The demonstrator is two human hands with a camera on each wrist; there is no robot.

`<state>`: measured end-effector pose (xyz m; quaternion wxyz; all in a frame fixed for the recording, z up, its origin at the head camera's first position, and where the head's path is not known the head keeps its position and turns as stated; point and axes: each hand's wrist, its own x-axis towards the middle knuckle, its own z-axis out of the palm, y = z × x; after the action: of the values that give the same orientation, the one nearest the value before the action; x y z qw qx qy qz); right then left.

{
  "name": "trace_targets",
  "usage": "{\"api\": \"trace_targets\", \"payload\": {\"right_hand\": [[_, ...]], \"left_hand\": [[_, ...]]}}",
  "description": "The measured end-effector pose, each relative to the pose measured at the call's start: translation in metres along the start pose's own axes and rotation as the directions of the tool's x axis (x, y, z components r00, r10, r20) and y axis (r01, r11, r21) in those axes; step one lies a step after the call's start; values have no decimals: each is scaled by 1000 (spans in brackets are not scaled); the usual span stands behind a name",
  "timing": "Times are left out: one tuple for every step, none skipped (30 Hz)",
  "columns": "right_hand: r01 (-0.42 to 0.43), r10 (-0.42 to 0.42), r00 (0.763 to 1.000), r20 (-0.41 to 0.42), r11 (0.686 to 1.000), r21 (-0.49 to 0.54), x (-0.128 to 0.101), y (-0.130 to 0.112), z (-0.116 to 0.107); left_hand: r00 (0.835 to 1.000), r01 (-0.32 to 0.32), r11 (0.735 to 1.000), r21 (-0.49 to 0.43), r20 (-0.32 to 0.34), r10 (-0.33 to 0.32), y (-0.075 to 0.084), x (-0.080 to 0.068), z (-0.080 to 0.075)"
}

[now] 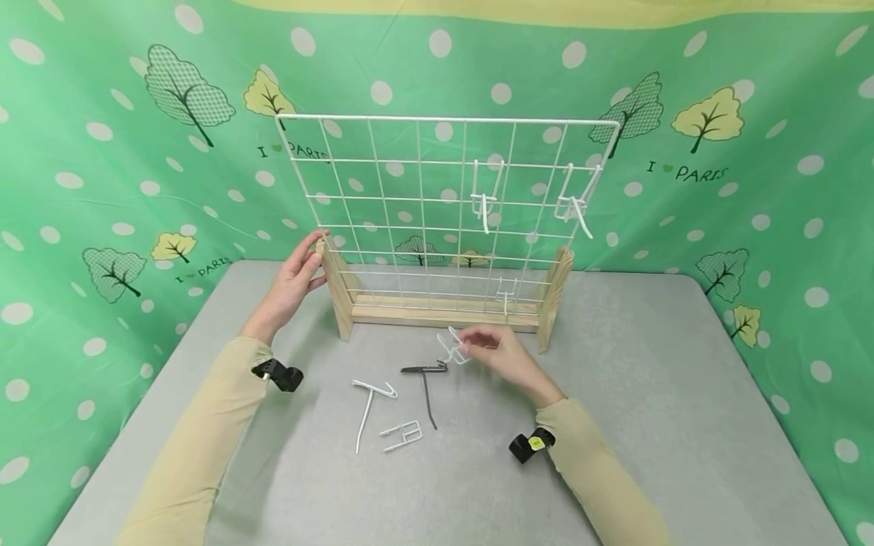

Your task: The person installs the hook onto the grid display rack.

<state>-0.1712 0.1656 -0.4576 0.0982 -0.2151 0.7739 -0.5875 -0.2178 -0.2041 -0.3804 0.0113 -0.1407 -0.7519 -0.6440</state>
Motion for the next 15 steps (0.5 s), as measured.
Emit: {"api": "trace_targets", "payload": {"right_hand": [[-1, 1, 1000, -10, 1000, 4, 0, -1, 0], [-2, 2, 1000, -20, 1000, 5, 1, -1, 0], [0, 0, 1000, -27, 1000, 8, 1, -2, 0], [0, 0, 999, -33, 1000, 12, 2, -4, 1], [-5, 5, 999, -42, 1000, 20, 3, -5, 1], [-8, 9, 999, -51, 1000, 26, 3, -6, 1], [-12, 14, 998, -59, 999, 33, 4, -7, 2], [-15, 18, 997, -69, 999, 41, 5, -8, 2], [-20, 24, 996, -81, 999, 47, 5, -9, 3], [-25, 30, 995, -91, 998, 55, 6, -10, 3], [-30, 36, 994, -103, 998, 60, 7, -11, 4], [-30, 38, 993, -113, 997, 65, 7, -12, 5], [-34, 42, 992, -122, 997, 69, 8, -13, 5], [-34, 43, 990, -131, 997, 71, 8, -14, 6], [-31, 41, 990, -138, 997, 74, 9, -15, 7]], "left_hand": [[1000, -1, 1000, 1, 0, 1, 0, 0, 0], [1000, -1, 1000, 0, 0, 1, 0, 0, 1], [1000, -1, 1000, 0, 1, 1, 0, 0, 1], [1000, -1, 1000, 0, 2, 1, 0, 0, 1], [1000, 0, 1000, 2, 1, 0, 0, 0, 1], [1000, 0, 1000, 0, 1, 0, 0, 0, 1], [1000, -1, 1000, 0, 2, 1, 0, 0, 1], [1000, 1, 1000, 1, 1, -1, 0, 0, 1], [1000, 1, 1000, 3, 1, -1, 0, -1, 0], [1000, 2, 1000, 4, 1, -2, 0, -1, 0], [1000, 4, 1000, 6, 0, -4, 0, -1, 0], [1000, 5, 1000, 8, -1, -5, 0, -1, 0], [1000, 7, 1000, 10, -1, -7, 0, -1, 0], [1000, 9, 1000, 11, 0, -9, 0, -1, 0], [1000, 10, 1000, 11, 0, -10, 0, -1, 0]]}}
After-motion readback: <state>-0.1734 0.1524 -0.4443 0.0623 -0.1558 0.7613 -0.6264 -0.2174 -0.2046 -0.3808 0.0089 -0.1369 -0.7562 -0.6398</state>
